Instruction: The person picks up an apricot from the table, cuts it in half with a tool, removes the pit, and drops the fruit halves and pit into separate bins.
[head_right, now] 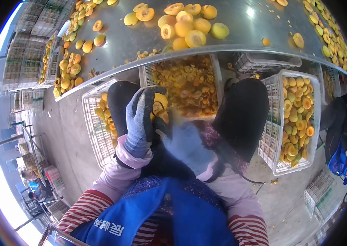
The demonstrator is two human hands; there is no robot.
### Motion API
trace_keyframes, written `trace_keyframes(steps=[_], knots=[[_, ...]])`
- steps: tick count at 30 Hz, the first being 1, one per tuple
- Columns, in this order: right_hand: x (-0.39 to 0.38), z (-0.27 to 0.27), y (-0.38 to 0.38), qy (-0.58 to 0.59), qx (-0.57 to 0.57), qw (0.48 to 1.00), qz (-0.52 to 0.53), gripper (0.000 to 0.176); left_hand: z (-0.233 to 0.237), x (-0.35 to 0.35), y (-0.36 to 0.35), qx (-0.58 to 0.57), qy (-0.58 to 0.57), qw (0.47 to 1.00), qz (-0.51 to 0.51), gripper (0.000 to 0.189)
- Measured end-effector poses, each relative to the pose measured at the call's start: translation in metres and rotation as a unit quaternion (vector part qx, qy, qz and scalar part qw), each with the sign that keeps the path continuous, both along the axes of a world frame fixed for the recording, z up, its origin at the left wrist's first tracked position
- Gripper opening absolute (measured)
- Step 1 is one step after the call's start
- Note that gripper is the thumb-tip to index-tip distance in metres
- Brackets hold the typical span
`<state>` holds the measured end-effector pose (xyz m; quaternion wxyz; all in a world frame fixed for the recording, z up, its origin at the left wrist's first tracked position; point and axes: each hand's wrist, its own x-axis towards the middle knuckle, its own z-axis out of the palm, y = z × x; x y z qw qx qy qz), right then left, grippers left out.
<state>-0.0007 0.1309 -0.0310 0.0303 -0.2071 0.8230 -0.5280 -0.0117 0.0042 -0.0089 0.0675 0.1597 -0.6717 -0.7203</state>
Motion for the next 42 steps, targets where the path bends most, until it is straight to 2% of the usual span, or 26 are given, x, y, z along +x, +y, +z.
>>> trace_keyframes(steps=[3,5,8,10,11,15,18,21,26,29,32,34,36,38,39,40,42], knots=[[0.010,-0.012,0.000,-0.017,-0.040,0.999,0.002,0.034,0.006,-0.001,0.004,-0.031,0.005,0.999,-0.007,0.025],[0.024,-0.036,0.000,-0.092,-0.101,0.990,0.020,0.035,0.010,-0.001,0.003,-0.040,0.003,0.999,-0.022,0.023],[0.024,-0.035,-0.002,-0.225,-0.240,0.943,0.039,0.036,0.008,-0.003,0.001,-0.078,0.008,0.996,-0.044,0.022],[0.021,-0.024,0.000,-0.228,-0.247,0.941,0.035,0.035,0.011,-0.003,0.001,-0.100,-0.015,0.993,-0.055,0.023],[0.019,-0.018,0.002,-0.183,-0.199,0.962,0.027,0.033,0.013,-0.004,0.002,-0.110,-0.026,0.992,-0.061,0.023],[0.010,-0.003,0.005,0.024,-0.011,1.000,-0.006,0.029,0.023,0.001,0.004,0.024,-0.032,0.999,-0.032,0.023],[0.015,-0.015,0.004,-0.029,-0.019,0.999,0.037,0.057,0.023,0.005,0.012,0.042,-0.024,0.999,0.007,0.021],[0.013,-0.009,-0.001,-0.146,-0.044,0.988,0.014,0.034,0.012,0.009,0.014,0.007,-0.026,0.999,0.033,0.020],[0.020,-0.017,-0.001,-0.171,-0.071,0.983,0.020,0.033,0.002,0.011,0.009,-0.102,0.018,0.995,-0.003,0.017],[0.024,-0.007,-0.001,-0.153,-0.095,0.984,0.001,0.030,0.009,0.009,0.010,-0.074,-0.024,0.997,-0.025,0.017],[0.032,-0.013,0.002,-0.158,-0.139,0.978,-0.002,0.029,0.012,0.009,0.010,0.045,-0.095,0.994,-0.034,0.018],[0.034,-0.020,0.003,-0.196,-0.185,0.963,0.004,0.028,0.011,0.007,0.008,0.040,-0.093,0.993,-0.063,0.019],[0.036,-0.024,0.004,-0.259,-0.238,0.936,0.015,0.026,0.009,0.004,0.005,0.015,-0.067,0.992,-0.102,0.019],[0.033,-0.017,0.007,-0.459,-0.380,0.803,0.030,0.028,0.004,-0.001,0.000,-0.035,-0.017,0.988,-0.150,0.020],[0.032,-0.011,0.010,-0.529,-0.423,0.734,0.049,0.030,0.003,-0.001,-0.002,-0.034,-0.028,0.986,-0.162,0.020],[0.030,-0.005,0.013,-0.598,-0.455,0.657,0.058,0.032,0.002,-0.003,-0.003,-0.033,-0.038,0.983,-0.174,0.020],[0.020,0.005,0.019,-0.686,-0.476,0.541,0.100,0.041,0.006,-0.007,-0.002,-0.010,-0.050,0.979,-0.198,0.022]])
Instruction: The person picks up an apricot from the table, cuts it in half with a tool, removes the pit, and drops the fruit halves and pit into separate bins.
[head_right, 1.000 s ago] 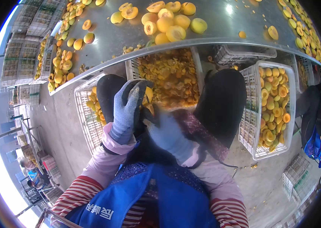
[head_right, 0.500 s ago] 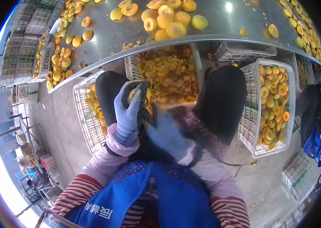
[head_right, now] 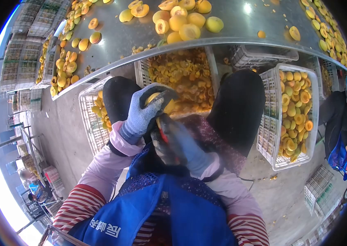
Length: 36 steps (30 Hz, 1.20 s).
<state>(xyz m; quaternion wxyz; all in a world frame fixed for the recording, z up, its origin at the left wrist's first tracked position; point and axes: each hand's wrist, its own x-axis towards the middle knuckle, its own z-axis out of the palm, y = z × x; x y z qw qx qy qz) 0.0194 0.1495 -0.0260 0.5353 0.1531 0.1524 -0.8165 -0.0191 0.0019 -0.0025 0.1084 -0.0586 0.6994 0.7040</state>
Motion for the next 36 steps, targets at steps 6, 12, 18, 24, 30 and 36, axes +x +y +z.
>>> trace_keyframes(steps=[6,12,18,24,30,36], knots=[[0.002,-0.020,-0.006,-0.197,-0.241,0.950,-0.013,0.056,-0.020,0.004,0.007,0.245,-0.127,0.959,0.058,0.032],[0.003,-0.033,-0.011,-0.212,-0.292,0.932,0.043,0.057,-0.014,0.020,0.002,0.370,-0.181,0.895,0.170,0.032],[-0.004,-0.027,-0.012,-0.168,-0.290,0.941,-0.048,0.056,-0.005,0.036,-0.032,-0.011,0.000,0.947,0.322,0.035],[-0.012,-0.040,-0.010,-0.166,-0.189,0.968,-0.020,0.056,-0.007,0.033,-0.172,-0.582,0.067,0.776,0.232,0.034],[-0.037,-0.041,-0.033,-0.154,-0.032,0.985,0.076,0.055,0.001,-0.097,-0.114,-0.468,0.072,0.870,0.137,0.035],[-0.066,-0.029,-0.046,-0.061,0.086,0.993,0.052,0.046,-0.068,-0.229,-0.076,-0.561,0.070,0.825,-0.019,0.053]])
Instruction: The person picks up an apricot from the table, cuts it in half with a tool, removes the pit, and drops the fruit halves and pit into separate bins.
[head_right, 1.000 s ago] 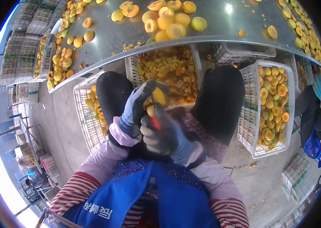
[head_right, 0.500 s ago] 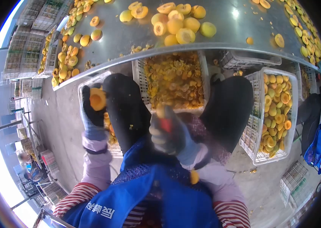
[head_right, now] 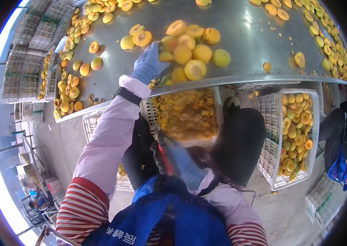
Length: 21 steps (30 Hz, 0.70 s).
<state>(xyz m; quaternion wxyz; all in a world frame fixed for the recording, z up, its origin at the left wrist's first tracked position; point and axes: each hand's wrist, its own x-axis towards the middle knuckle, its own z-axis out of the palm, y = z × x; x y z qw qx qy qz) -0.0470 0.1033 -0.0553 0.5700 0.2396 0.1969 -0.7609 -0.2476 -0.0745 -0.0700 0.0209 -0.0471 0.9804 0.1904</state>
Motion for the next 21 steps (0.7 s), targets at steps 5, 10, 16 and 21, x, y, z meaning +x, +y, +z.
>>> trace_keyframes(steps=[5,10,16,21], knots=[[-0.017,-0.014,0.015,0.184,0.173,0.949,-0.189,0.032,0.025,0.034,0.017,0.138,-0.075,0.987,-0.026,0.046],[-0.041,0.009,0.025,0.376,0.307,0.851,-0.199,0.026,0.073,0.128,0.039,0.257,-0.067,0.946,-0.188,0.043],[-0.007,0.009,0.035,0.167,0.023,0.965,-0.199,0.031,0.068,0.191,0.069,0.641,0.031,0.767,0.010,0.040],[0.014,0.018,0.028,0.549,0.250,0.779,-0.171,0.028,0.079,0.211,0.084,0.640,0.059,0.734,0.219,0.052]])
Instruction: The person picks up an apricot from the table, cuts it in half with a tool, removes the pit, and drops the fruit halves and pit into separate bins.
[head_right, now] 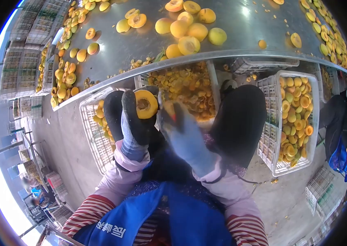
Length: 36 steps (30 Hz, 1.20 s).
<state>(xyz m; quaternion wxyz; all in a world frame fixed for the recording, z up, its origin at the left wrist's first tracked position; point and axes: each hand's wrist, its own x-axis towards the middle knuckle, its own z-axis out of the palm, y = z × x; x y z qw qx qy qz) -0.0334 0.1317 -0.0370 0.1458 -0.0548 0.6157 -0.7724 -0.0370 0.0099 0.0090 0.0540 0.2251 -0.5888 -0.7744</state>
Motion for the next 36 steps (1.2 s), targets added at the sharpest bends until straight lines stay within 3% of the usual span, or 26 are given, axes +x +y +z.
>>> trace_keyframes(steps=[2,4,5,7,8,10,11,13,16,17,20,21,23,26,28,30,33,36], knots=[[0.002,0.023,0.006,0.175,0.153,0.973,-0.007,0.031,0.006,0.005,0.005,-0.038,0.041,0.998,-0.004,0.051],[0.008,0.030,0.008,0.291,0.291,0.911,0.011,0.033,0.015,0.010,0.013,-0.045,0.063,0.997,-0.005,0.050],[0.009,0.033,0.007,0.283,0.308,0.908,0.010,0.036,0.018,0.015,0.015,-0.019,0.036,0.999,0.004,0.049],[0.012,0.033,0.007,0.278,0.308,0.910,0.007,0.035,0.013,0.020,0.016,-0.189,0.076,0.979,0.005,0.047],[0.014,0.032,0.007,0.276,0.308,0.910,0.005,0.034,0.001,0.019,0.013,-0.377,0.139,0.916,-0.004,0.046],[0.024,0.024,0.008,0.233,0.327,0.914,0.062,0.062,-0.003,0.024,0.012,-0.450,0.153,0.880,-0.018,0.043],[0.025,0.024,0.009,0.204,0.328,0.918,0.087,0.069,0.000,0.031,0.013,-0.345,0.108,0.932,-0.024,0.041],[0.025,0.027,0.011,0.136,0.321,0.928,0.134,0.075,0.006,0.033,0.016,-0.197,0.066,0.978,-0.021,0.039],[0.026,0.024,0.013,0.110,0.304,0.935,0.148,0.071,0.007,0.035,0.021,-0.118,0.067,0.991,0.006,0.035],[0.028,0.021,0.012,0.115,0.298,0.937,0.141,0.069,0.003,0.035,0.020,-0.113,0.062,0.992,0.010,0.033],[0.032,0.011,0.003,0.227,0.221,0.948,0.008,0.031,-0.002,0.032,0.017,-0.190,0.068,0.979,-0.024,0.028],[0.030,0.010,0.006,0.206,0.213,0.955,0.031,0.032,-0.003,0.029,0.013,-0.230,0.074,0.969,-0.040,0.026],[0.027,0.008,0.013,0.159,0.194,0.965,0.079,0.033,-0.008,0.029,0.003,-0.208,0.060,0.969,-0.116,0.024],[0.018,0.014,0.022,0.041,0.243,0.937,0.249,0.065,0.002,0.025,-0.018,-0.073,-0.016,0.971,-0.226,0.021],[0.020,0.013,0.017,0.061,0.290,0.927,0.232,0.064,0.008,0.023,-0.019,-0.078,-0.038,0.974,-0.210,0.021],[0.030,0.009,0.010,0.091,0.304,0.927,0.199,0.063,-0.003,0.025,-0.017,-0.235,0.055,0.948,-0.207,0.025],[0.040,0.002,0.005,0.119,0.260,0.950,0.126,0.055,0.007,0.024,0.002,-0.064,-0.052,0.992,-0.091,0.021],[0.040,0.002,0.006,0.085,0.180,0.975,0.098,0.041,-0.013,0.023,-0.009,-0.157,0.002,0.972,-0.173,0.019]])
